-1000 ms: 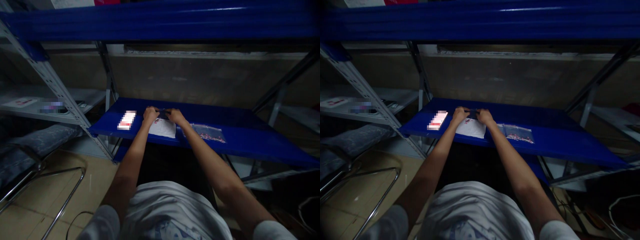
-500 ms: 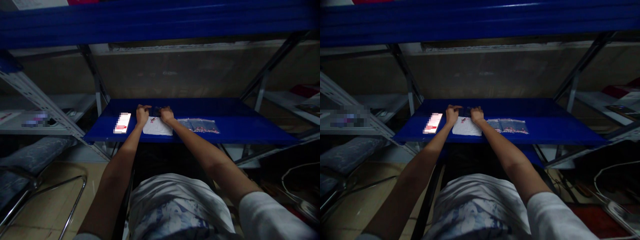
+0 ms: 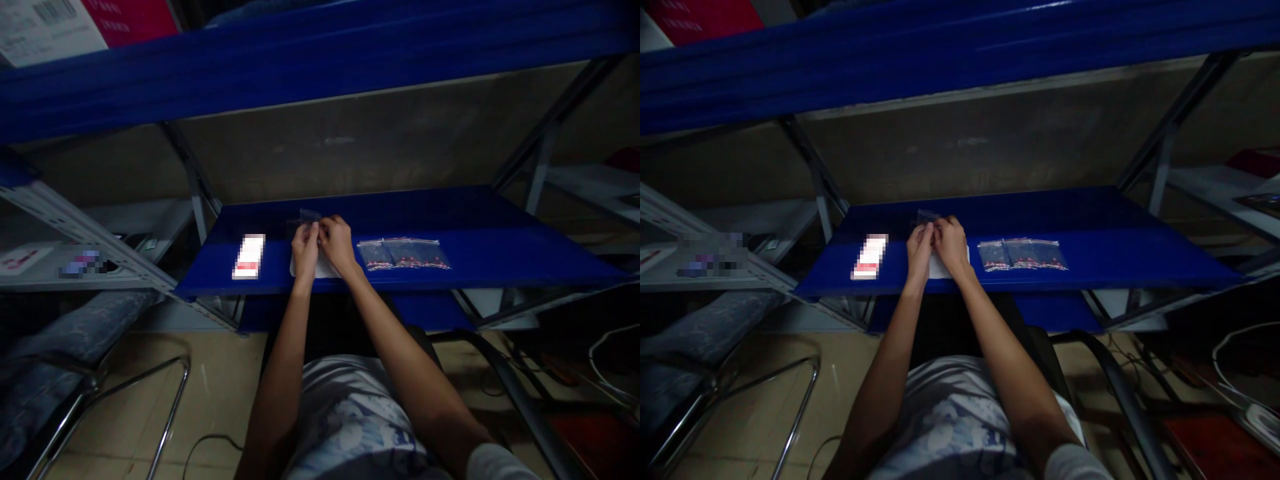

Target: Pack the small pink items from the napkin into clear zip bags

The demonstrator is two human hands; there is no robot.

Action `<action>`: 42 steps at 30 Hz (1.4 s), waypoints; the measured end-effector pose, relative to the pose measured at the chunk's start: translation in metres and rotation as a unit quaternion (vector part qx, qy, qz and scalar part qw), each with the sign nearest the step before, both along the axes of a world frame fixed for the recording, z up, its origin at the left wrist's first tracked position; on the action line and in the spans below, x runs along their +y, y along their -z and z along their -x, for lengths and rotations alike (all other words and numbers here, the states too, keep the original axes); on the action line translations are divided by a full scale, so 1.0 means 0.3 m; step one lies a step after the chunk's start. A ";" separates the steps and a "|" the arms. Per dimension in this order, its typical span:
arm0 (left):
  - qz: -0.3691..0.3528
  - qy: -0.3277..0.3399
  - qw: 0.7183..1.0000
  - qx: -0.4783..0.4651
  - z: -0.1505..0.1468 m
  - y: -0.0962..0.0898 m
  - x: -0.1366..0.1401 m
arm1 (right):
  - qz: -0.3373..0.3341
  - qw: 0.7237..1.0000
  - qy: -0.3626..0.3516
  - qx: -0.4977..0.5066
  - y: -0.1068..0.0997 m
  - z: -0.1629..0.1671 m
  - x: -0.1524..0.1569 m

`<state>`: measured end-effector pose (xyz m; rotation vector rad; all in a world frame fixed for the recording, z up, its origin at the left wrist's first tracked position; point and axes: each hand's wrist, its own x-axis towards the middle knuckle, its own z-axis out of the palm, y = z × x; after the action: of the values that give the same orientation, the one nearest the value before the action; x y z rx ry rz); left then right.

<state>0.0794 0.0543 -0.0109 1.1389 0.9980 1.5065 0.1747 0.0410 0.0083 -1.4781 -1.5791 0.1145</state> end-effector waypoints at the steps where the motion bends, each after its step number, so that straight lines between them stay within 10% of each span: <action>1: -0.015 -0.011 1.000 -0.009 -0.009 0.005 -0.010 | -0.003 1.000 -0.026 0.006 0.000 0.009 -0.013; 16: 0.112 0.192 0.974 0.041 0.133 -0.061 -0.056 | 0.100 0.930 -0.118 0.333 -0.026 -0.126 -0.025; 29: 0.121 0.134 0.983 0.032 0.236 -0.097 -0.148 | 0.154 0.917 -0.120 0.348 -0.057 -0.130 -0.085; 36: 0.113 0.074 0.991 -0.001 0.229 -0.073 -0.248 | 0.049 0.871 -0.063 0.485 0.010 -0.056 -0.148; 42: 0.182 0.363 0.913 0.045 0.089 0.104 -0.462 | -0.035 0.866 -0.012 0.498 0.005 -0.064 -0.160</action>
<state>0.0527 -0.0844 -0.0422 1.1338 0.7434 0.6460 0.1940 -0.0068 0.0067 -1.0391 -0.7291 0.7080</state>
